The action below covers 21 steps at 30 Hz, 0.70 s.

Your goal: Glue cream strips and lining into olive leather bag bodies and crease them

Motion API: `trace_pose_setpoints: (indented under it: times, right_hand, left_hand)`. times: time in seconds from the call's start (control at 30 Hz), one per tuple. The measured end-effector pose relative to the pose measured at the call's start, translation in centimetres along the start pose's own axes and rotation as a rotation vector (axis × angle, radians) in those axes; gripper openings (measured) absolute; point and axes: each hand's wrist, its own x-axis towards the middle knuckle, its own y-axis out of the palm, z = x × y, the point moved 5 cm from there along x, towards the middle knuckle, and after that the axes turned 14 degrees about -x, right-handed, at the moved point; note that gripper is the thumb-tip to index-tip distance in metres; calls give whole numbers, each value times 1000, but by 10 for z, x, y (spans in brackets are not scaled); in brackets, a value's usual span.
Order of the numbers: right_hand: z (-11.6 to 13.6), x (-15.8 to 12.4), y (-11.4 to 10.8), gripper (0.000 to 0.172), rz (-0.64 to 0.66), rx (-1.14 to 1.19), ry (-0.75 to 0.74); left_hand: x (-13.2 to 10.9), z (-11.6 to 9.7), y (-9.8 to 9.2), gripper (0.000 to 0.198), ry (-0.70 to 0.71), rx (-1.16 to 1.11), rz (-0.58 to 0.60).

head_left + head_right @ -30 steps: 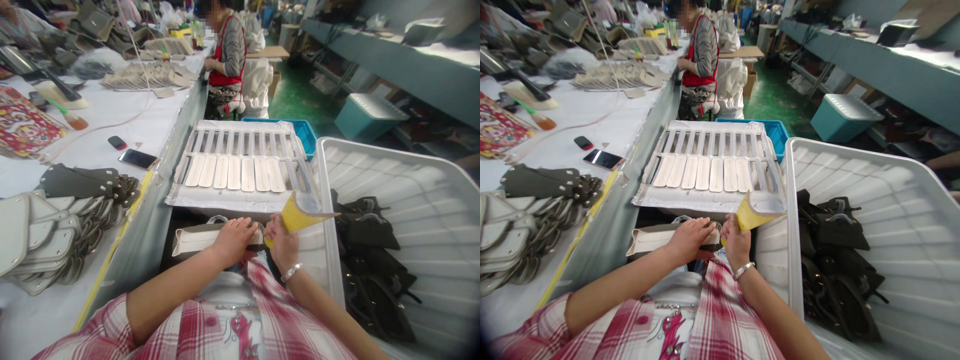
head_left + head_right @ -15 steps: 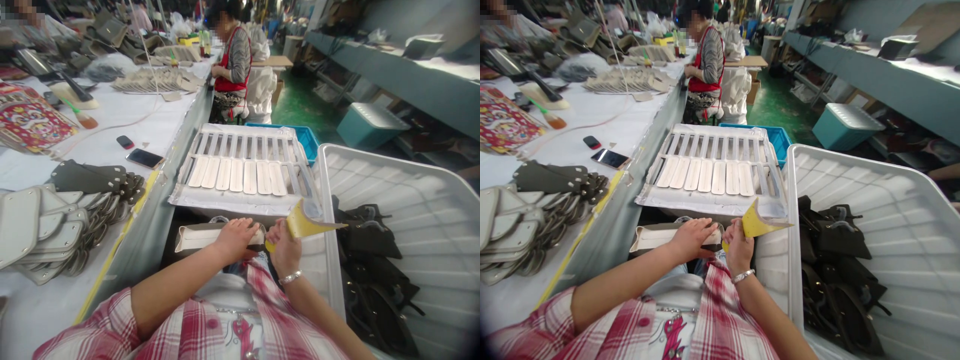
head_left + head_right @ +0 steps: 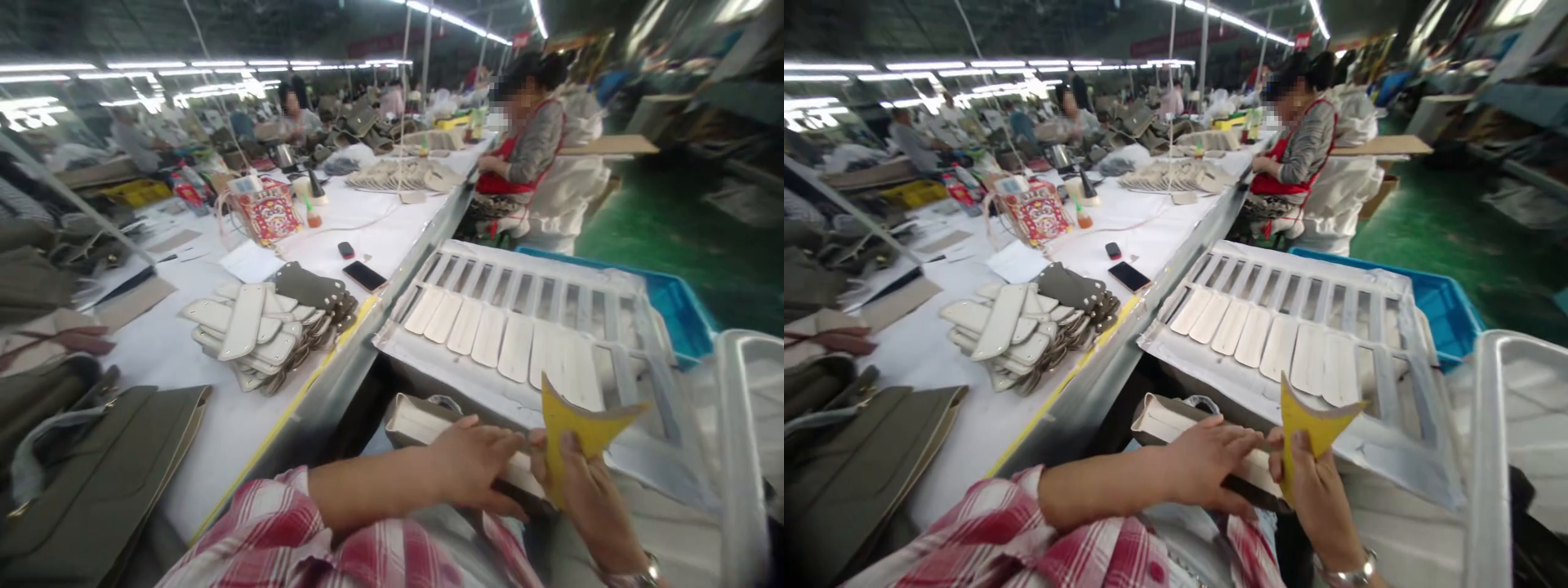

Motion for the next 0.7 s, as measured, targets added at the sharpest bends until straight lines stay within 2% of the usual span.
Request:
trace_pose_setpoints:
  times: [0.07,0.1,0.13,0.17,0.2,0.27,0.37,0.5,0.57,0.7]
  right_hand:
    - [7,8,-3,45,91,-131,-8]
    - [12,12,-1,45,172,-198,-12]
    - [17,16,4,45,287,-255,-15]
    - [22,20,11,45,425,-299,-14]
    - [27,23,20,46,562,-330,-7]
    - [36,31,36,51,773,-390,11]
    - [44,49,55,51,921,-571,-15]
    - [58,77,78,33,868,-901,-292]
    - [62,85,94,36,833,-995,-393]
    - [67,99,132,46,750,-1095,-498]
  left_hand:
    - [-35,24,-42,57,-106,-223,-284]
    - [-56,41,-62,47,-193,-322,-497]
    - [-78,60,-75,43,-277,-451,-654]
    - [-95,79,-80,43,-342,-629,-744]
    - [-108,96,-78,45,-393,-815,-776]
    - [-118,117,-62,49,-429,-1115,-711]
    - [-113,125,-35,49,-390,-1260,-641]
    - [-102,119,-16,55,-372,-1220,-699]
    - [-101,116,-14,58,-390,-1205,-698]
    - [-102,114,-18,63,-396,-1213,-655]
